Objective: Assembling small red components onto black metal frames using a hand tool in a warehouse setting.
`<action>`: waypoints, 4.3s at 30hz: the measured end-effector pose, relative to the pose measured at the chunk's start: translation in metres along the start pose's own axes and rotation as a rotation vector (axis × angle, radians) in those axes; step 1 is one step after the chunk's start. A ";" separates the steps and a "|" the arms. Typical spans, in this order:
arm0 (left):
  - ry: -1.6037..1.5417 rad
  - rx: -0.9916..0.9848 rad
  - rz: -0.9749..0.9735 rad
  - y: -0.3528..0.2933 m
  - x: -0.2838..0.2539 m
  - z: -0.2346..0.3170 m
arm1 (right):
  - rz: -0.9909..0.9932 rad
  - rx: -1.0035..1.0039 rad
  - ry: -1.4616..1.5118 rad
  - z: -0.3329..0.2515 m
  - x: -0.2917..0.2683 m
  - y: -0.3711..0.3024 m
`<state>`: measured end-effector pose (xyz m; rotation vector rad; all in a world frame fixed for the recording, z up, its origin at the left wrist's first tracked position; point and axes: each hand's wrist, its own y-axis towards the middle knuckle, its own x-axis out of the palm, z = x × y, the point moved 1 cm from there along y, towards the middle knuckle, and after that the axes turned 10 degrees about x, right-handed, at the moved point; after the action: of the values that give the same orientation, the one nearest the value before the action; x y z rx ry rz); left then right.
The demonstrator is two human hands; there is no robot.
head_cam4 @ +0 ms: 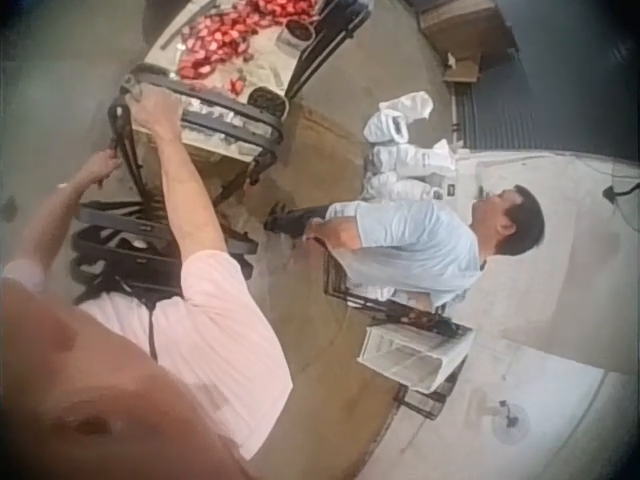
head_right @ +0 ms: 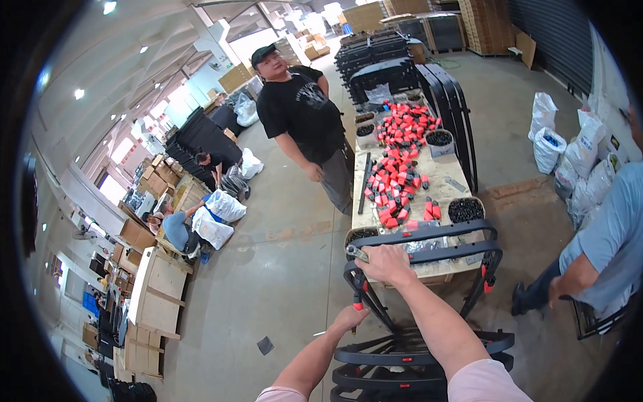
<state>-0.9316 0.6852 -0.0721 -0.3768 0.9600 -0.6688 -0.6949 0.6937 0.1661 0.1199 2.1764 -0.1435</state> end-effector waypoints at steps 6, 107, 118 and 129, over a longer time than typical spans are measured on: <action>0.008 -0.036 0.227 0.021 0.025 0.006 | -0.007 0.002 -0.011 0.006 0.002 0.002; -1.268 -0.262 0.093 0.005 -0.070 -0.012 | -0.738 0.661 0.669 0.042 0.207 -0.035; -1.348 -0.080 0.237 -0.003 -0.048 -0.018 | -0.725 0.606 0.632 0.049 0.219 -0.034; -1.354 -0.115 0.308 -0.003 -0.045 -0.027 | -0.647 0.486 0.444 0.053 0.252 -0.037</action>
<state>-0.9739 0.7134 -0.0565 -0.6336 -0.2497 0.0191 -0.8011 0.6579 -0.0686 -0.3138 2.5025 -1.1023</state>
